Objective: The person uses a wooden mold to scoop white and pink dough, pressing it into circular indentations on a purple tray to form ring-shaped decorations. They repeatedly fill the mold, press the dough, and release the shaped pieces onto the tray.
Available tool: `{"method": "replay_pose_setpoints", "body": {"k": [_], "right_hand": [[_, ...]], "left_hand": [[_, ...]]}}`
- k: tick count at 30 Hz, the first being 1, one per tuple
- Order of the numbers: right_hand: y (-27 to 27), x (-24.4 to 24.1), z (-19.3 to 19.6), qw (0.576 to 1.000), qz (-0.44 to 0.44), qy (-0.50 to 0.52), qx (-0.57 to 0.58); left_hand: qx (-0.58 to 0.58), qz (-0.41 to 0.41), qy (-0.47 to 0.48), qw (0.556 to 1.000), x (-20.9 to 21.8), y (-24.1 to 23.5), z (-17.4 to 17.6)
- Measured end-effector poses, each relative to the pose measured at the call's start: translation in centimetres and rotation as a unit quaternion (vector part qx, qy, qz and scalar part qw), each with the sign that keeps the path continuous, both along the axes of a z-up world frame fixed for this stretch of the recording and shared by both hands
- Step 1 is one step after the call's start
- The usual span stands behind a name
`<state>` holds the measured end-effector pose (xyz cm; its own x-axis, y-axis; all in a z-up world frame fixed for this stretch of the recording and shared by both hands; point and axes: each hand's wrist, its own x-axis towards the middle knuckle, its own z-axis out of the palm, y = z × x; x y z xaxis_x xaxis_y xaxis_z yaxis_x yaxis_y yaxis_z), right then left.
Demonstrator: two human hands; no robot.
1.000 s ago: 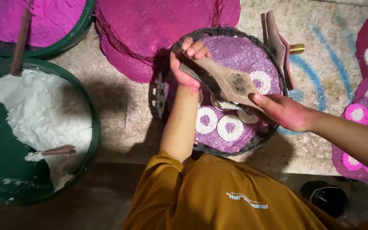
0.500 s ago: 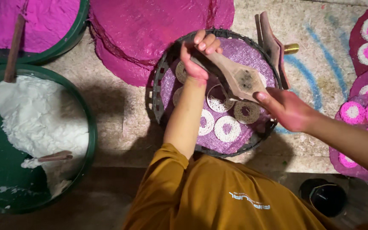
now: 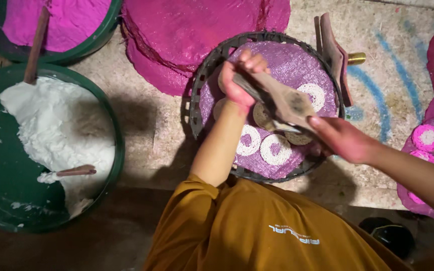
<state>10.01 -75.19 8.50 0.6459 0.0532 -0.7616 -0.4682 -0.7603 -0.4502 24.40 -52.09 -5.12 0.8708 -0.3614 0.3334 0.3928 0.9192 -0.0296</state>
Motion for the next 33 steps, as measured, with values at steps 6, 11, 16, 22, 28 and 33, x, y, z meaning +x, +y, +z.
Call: {"method": "replay_pose_setpoints", "body": {"k": [6, 11, 16, 22, 28, 33], "right_hand": [[-8.2, -4.7, 1.1, 0.983, -0.079, -0.101, 0.131], [-7.9, -10.5, 2.1, 0.898, -0.199, -0.254, 0.298], [-4.4, -12.6, 0.8, 0.831, -0.286, -0.334, 0.342], [-5.8, -15.8, -1.8, 0.754, -0.433, -0.334, 0.365], [-7.0, -19.1, -4.4, 0.726, -0.495, -0.325, 0.351], [-6.4, -21.3, -5.0, 0.715, -0.452, -0.374, 0.38]], "left_hand": [[0.565, -0.017, -0.138, 0.813, -1.7, -0.2, 1.1], [0.792, 0.08, -0.458, 0.397, -5.6, 2.7, 3.4], [0.819, 0.067, -0.488, 0.295, -7.4, 3.1, 5.0], [0.832, 0.026, -0.464, 0.302, -4.3, 2.3, 6.6], [0.865, 0.095, -0.425, 0.247, 5.5, 0.6, 5.1], [0.937, -0.018, -0.288, 0.195, 12.4, 6.6, -1.2]]}}
